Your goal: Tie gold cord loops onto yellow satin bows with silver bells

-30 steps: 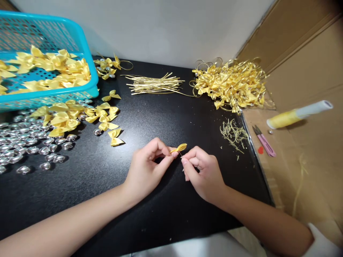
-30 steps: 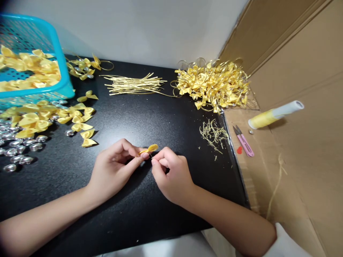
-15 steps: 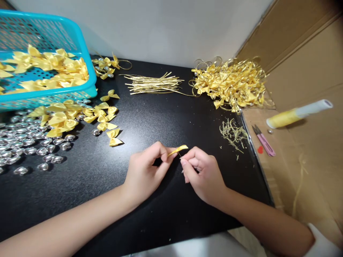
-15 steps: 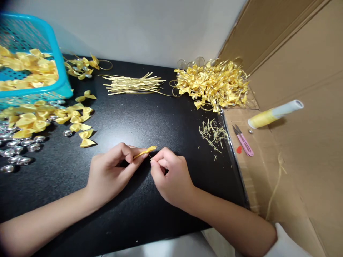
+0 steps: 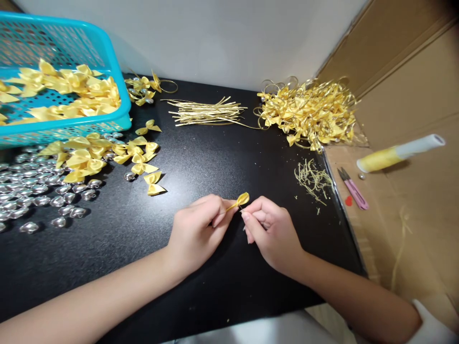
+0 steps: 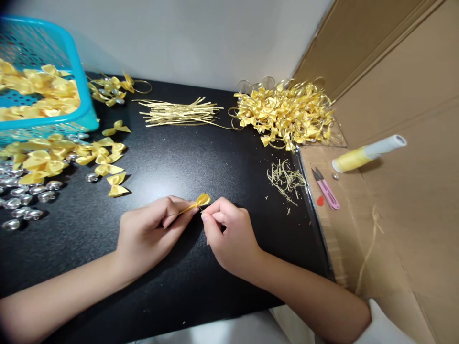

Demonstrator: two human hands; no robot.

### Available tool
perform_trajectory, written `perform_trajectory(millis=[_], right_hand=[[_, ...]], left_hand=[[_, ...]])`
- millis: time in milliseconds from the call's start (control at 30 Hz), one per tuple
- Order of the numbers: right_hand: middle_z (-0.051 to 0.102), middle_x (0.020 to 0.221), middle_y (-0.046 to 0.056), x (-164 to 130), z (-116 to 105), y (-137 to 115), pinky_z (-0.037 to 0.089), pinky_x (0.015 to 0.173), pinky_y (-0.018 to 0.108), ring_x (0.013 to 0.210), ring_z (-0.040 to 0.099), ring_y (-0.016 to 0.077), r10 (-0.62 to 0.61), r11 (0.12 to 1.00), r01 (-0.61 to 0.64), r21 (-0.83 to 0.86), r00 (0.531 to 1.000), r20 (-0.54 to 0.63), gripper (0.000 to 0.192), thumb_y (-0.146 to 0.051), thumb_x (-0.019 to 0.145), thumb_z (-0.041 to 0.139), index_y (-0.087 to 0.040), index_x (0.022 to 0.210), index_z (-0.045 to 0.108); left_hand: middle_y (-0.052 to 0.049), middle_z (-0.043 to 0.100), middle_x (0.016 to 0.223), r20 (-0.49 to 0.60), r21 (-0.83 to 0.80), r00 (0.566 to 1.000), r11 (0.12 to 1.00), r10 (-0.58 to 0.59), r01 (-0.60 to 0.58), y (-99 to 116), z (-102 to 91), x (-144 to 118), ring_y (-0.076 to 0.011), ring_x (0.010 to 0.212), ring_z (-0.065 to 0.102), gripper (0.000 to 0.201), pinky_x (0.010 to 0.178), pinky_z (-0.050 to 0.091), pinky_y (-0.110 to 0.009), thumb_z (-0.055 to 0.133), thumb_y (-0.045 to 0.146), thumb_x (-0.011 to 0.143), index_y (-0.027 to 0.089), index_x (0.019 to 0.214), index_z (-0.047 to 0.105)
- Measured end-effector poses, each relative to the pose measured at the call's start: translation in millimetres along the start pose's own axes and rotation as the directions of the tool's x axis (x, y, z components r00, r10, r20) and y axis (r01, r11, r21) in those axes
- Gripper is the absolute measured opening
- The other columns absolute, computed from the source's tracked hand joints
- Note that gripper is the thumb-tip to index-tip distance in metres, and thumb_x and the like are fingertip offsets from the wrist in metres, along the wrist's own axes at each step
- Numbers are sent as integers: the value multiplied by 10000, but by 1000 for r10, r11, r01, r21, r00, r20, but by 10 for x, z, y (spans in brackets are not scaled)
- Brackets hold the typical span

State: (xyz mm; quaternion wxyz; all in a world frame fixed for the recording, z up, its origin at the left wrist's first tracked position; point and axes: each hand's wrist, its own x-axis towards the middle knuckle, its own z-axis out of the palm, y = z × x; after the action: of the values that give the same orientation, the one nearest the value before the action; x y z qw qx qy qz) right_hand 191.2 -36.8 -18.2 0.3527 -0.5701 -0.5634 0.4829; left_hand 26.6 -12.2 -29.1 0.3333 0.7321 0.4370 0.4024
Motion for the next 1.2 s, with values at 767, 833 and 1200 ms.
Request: perform_trajectory(millis=[767,833,1200], right_hand=[[617,592,-37,79,-23,57,448,489,162,513,567,65,-46,955,19,295,995,84,94,-216,883,574,-176,798,575],[631,601,-31,82,-25,54,457,491,162,523,581,68,-41,949,10,314,995,93,91,-217,876,582,-176,794,579],[620,583,-36,92,-26,71,439,480,168,510,569,68,-6,943,-25,332,996,94,114,-238,879,582,-182,780,570]], left_hand=[[8,608,822,347,-733,936,606,-56,308,-175,-86,190,-76,715,606,242,662,540,-168,662,158,866,220,1100,645],[7,615,804,388,-730,920,592,-53,342,-173,-88,191,-82,703,624,246,638,549,-165,667,166,867,232,1103,658],[18,623,875,371,-763,923,535,-99,364,-160,-58,177,-113,727,663,423,557,602,-184,741,108,786,322,1137,639]])
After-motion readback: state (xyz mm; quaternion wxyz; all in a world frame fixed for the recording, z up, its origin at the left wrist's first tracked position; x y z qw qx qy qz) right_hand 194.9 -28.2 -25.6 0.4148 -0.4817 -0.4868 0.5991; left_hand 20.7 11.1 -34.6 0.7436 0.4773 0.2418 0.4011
